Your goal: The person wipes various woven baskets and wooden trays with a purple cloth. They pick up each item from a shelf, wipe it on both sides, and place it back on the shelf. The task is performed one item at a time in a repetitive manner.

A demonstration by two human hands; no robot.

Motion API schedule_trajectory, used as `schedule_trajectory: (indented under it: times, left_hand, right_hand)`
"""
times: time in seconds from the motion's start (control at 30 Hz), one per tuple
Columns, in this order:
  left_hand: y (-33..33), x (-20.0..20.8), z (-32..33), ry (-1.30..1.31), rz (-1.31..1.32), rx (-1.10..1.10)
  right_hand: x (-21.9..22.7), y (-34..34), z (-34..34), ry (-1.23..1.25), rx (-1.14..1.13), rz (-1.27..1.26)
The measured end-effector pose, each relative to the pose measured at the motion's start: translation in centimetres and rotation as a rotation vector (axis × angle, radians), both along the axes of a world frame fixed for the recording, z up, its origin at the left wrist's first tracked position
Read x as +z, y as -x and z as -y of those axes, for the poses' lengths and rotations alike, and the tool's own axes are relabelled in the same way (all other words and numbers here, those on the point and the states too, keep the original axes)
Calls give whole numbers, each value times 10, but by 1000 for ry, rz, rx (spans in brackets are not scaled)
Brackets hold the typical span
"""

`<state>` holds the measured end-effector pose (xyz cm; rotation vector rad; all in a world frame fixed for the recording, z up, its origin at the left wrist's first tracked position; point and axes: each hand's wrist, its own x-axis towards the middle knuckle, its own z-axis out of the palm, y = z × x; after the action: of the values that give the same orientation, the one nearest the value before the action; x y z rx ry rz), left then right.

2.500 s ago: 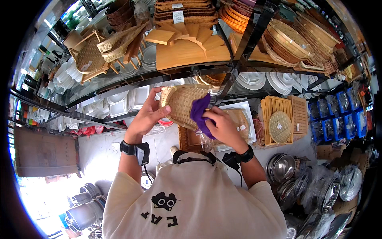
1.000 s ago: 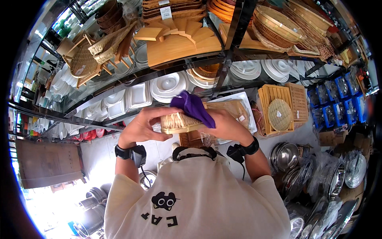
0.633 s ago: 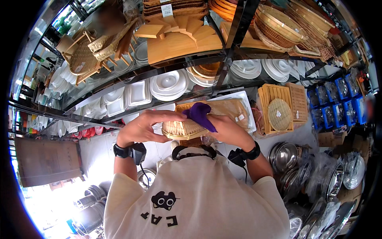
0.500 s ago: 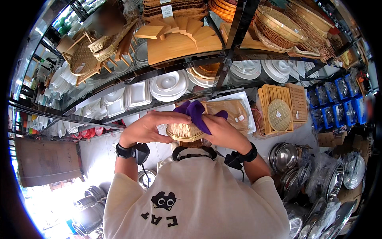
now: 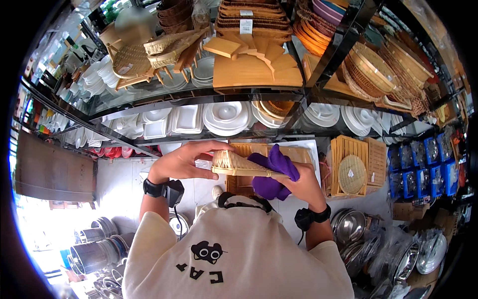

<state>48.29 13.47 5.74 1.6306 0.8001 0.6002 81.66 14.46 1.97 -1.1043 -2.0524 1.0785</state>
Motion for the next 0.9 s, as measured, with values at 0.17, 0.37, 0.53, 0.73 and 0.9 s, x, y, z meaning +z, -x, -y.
schedule_trajectory:
  times: [0.17, 0.37, 0.53, 0.73, 0.9]
  left_hand:
    - [-3, 24, 0, -297, -183, 60]
    - [-18, 58, 11, -869, -527, 90]
    - [-17, 55, 13, -1168, -780, -43]
    - [-23, 48, 0, -1370, -929, -94]
    - [-24, 54, -12, -1297, -936, -223]
  right_hand:
    - [-11, 2, -16, 129, 10, -8]
    - [-22, 1, -29, 309, 78, -140]
    - [-23, -3, -41, 390, 119, -234]
    - [-27, -11, -51, 460, 162, -307]
    - [-22, -12, -48, 492, 144, -409]
